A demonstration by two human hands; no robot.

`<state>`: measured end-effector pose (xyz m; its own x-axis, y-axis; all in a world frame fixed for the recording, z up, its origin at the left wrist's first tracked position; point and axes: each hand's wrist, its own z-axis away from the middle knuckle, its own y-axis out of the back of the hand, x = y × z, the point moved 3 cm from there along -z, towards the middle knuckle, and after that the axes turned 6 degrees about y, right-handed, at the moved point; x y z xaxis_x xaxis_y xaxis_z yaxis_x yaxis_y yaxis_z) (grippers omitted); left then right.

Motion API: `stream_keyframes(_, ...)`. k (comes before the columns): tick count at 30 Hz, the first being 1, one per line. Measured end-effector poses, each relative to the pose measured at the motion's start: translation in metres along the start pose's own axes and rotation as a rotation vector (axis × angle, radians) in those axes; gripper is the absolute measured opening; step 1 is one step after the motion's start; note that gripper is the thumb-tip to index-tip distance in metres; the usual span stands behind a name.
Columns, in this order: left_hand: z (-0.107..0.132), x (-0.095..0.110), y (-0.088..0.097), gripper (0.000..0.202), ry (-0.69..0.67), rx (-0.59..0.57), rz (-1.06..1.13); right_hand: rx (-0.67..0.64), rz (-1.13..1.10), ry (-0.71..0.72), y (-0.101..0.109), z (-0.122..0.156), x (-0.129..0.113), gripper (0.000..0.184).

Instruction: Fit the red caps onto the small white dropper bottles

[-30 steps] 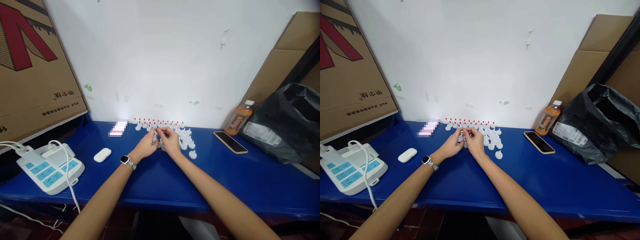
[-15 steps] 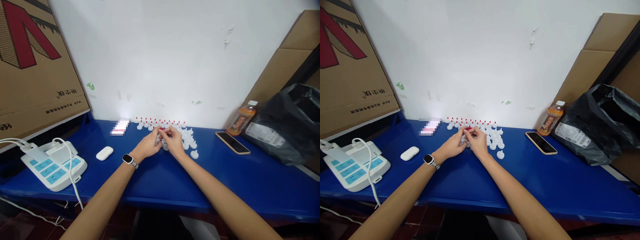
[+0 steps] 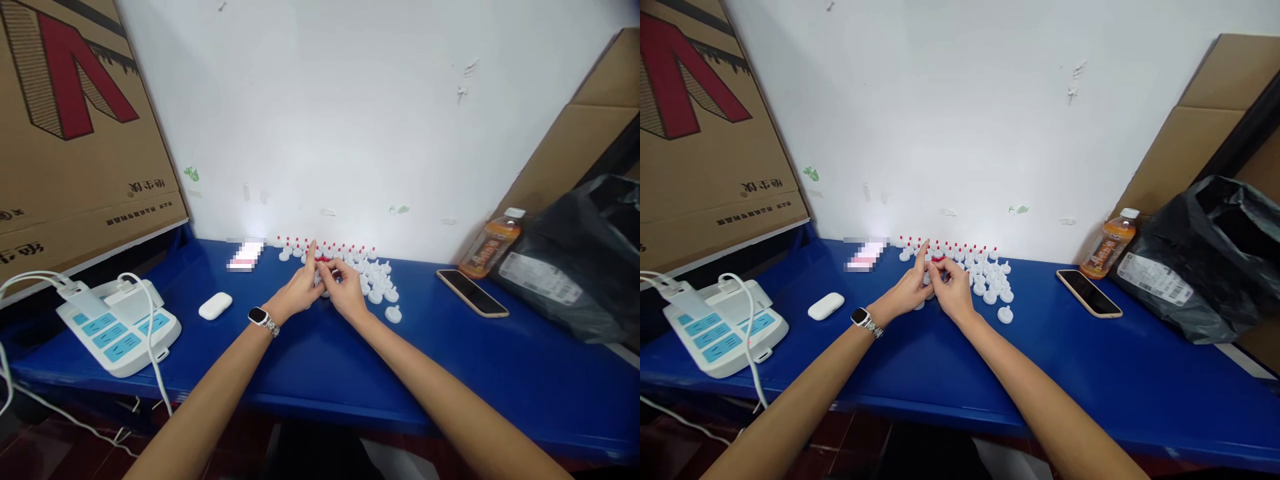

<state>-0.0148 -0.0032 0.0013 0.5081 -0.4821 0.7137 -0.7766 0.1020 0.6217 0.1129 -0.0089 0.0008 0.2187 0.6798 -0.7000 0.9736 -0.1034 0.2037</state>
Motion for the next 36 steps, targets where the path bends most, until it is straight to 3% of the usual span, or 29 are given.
stream_keyframes(6,-0.004,-0.003,0.002,0.089,-0.045,0.080,-0.049,0.006,-0.036,-0.003,0.008,-0.012,-0.001,0.015)
stream_keyframes(9,-0.007,-0.016,0.016,0.086,-0.005,0.157,-0.103,0.076,0.075,0.017,0.025,-0.030,0.002,0.012)
stream_keyframes(11,-0.010,-0.031,0.027,0.070,0.062,0.219,-0.132,0.104,0.185,0.011,0.035,-0.044,0.010,0.010)
stream_keyframes(13,-0.012,-0.047,0.037,0.052,0.129,0.300,-0.154,0.029,0.280,-0.001,0.038,-0.057,0.022,0.007)
stream_keyframes(17,-0.016,-0.071,0.042,0.034,0.243,0.391,-0.203,-0.253,0.458,-0.056,0.027,-0.073,0.049,0.005)
stream_keyframes(20,-0.017,-0.078,0.039,0.029,0.293,0.420,-0.237,-0.396,0.594,-0.053,0.018,-0.078,0.059,0.010)
stream_keyframes(24,-0.022,-0.080,0.039,0.025,0.358,0.488,-0.302,-0.491,0.667,-0.051,0.007,-0.084,0.062,0.012)
stream_keyframes(28,-0.032,-0.080,0.040,0.032,0.366,0.521,-0.373,-0.524,0.604,-0.048,-0.006,-0.088,0.067,0.012)
stream_keyframes(31,-0.038,-0.084,0.040,0.039,0.400,0.516,-0.401,-0.521,0.438,-0.100,-0.017,-0.086,0.072,0.011)
stream_keyframes(36,-0.044,-0.096,0.040,0.030,0.441,0.457,-0.402,-0.479,0.173,-0.149,-0.018,-0.085,0.072,0.007)
